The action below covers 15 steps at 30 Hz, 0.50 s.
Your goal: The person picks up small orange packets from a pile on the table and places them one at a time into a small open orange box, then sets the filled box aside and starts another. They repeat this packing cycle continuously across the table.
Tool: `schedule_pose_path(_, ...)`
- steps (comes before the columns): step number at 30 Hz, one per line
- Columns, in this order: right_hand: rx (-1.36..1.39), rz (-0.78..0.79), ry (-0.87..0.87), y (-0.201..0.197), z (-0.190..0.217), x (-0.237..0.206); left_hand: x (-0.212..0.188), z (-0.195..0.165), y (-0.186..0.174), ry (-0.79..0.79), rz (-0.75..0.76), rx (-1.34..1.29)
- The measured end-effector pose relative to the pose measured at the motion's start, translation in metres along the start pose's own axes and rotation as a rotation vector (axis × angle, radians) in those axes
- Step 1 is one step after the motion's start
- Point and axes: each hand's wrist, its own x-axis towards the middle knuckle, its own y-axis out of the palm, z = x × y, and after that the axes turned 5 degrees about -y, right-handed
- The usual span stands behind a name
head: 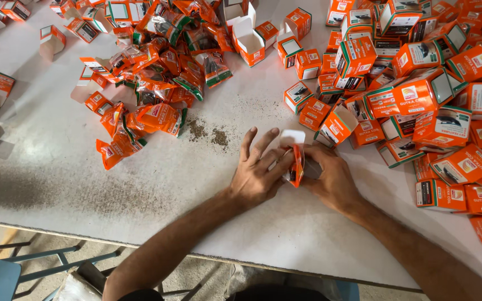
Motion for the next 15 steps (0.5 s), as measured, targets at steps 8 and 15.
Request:
schedule_pose_path(8,-0.057,0.004,-0.037,0.000,0.009,0.002,0.020,-0.026,-0.001,-0.379,0.003,-0.202)
schedule_pose_path(15,-0.021,-0.057,0.059,0.008,-0.003,-0.010,0.032,-0.009,0.004,-0.925,0.238,-0.737)
